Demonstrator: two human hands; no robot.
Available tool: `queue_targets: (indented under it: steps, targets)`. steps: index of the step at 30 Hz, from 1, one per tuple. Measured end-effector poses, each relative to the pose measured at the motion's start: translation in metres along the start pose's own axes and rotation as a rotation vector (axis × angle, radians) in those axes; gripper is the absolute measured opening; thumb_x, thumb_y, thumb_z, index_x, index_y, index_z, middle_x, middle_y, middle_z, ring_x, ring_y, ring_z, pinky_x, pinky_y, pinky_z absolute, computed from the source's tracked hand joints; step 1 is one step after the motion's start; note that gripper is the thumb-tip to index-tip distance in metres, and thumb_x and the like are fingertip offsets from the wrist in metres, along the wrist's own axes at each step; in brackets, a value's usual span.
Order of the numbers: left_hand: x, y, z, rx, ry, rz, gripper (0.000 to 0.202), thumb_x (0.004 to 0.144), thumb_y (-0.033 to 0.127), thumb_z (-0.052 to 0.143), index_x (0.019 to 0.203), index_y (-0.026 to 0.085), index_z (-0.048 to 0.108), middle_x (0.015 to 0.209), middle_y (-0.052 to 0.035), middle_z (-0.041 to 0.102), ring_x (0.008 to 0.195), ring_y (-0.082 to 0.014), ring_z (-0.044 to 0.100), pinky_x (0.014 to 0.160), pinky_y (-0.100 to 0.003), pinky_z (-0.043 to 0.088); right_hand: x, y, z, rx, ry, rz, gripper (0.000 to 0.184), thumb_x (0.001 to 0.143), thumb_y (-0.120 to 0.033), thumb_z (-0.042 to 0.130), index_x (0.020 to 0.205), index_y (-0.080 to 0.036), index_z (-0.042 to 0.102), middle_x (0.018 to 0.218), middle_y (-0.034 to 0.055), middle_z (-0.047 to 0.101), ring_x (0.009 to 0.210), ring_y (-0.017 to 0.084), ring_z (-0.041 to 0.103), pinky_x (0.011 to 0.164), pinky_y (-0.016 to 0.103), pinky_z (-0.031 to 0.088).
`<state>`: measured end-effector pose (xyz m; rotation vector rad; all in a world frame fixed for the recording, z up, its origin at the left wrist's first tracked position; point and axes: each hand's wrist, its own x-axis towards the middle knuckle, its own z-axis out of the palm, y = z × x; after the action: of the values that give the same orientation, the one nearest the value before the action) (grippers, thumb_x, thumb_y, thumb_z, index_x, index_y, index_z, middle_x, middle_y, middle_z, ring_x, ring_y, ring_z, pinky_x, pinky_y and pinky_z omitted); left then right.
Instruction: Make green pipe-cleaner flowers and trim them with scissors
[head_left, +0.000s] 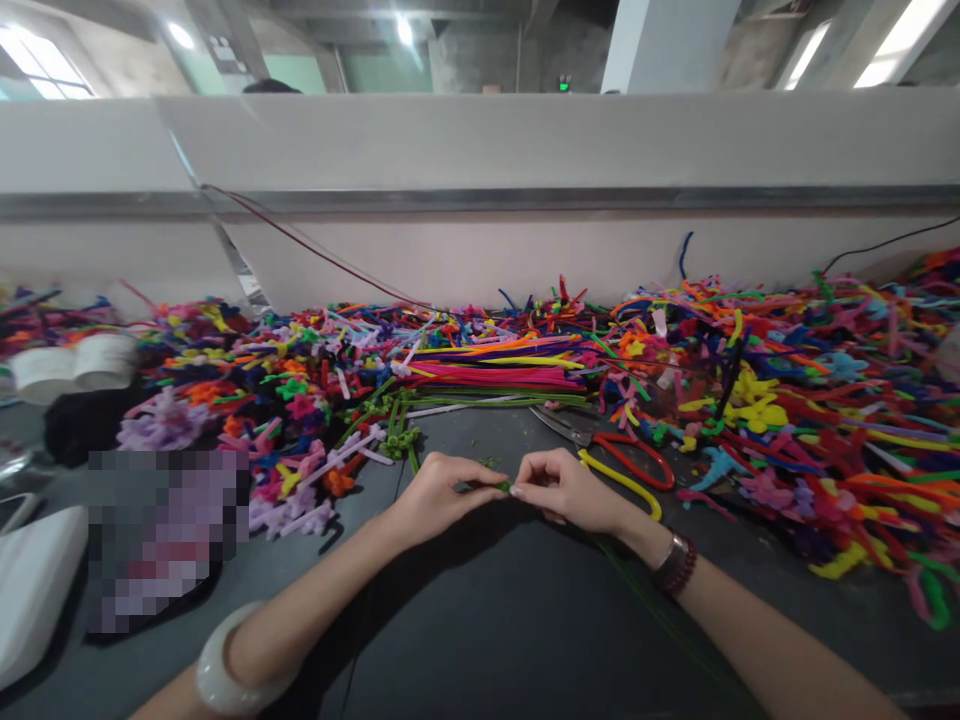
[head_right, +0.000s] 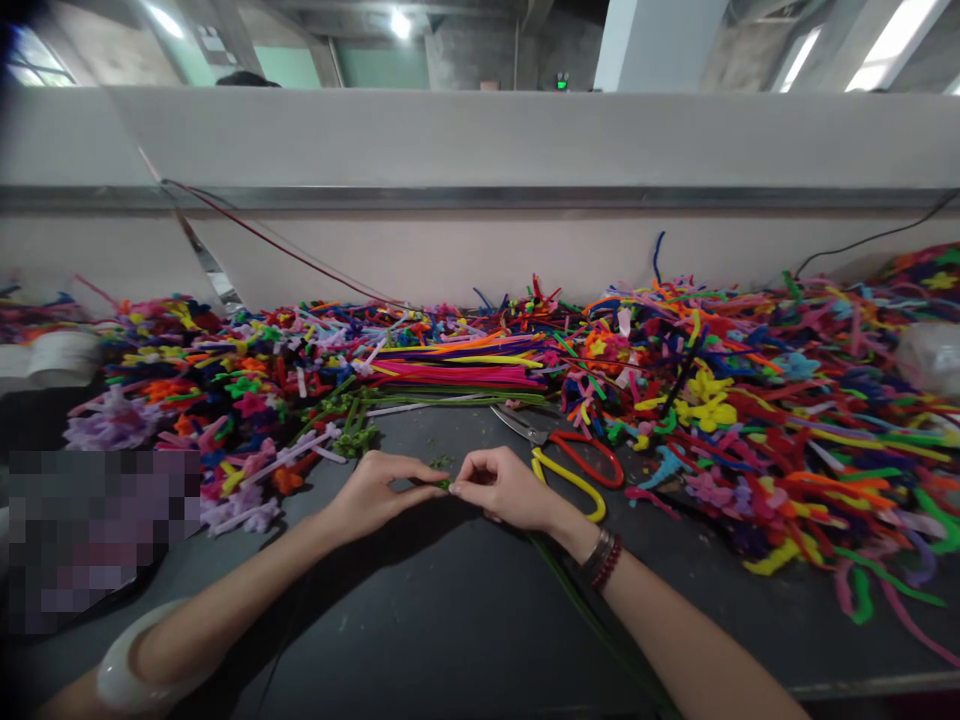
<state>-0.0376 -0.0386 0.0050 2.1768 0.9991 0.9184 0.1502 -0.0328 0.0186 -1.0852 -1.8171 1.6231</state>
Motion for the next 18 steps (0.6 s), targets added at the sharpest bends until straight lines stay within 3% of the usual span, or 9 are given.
queue_targets:
  steps: [18]
  targets:
    - [-0.0023,0.0022,-0.0011,-0.041,-0.020,-0.055,0.018,0.074,0.026,0.055,0.077,0.015,0.068,0.075,-0.0048,0.069,0.065,-0.0143,0.063,0.059,-0.019,0.046,0.0009,-0.0012,-0.0030,-0.019,-0.014,-0.013,0.018,0.072,-0.029,0.054,0.063,-0.015,0.047,0.047,-0.0085,0.039,0.033,0.002,0.034,0.033,0.015,0.026]
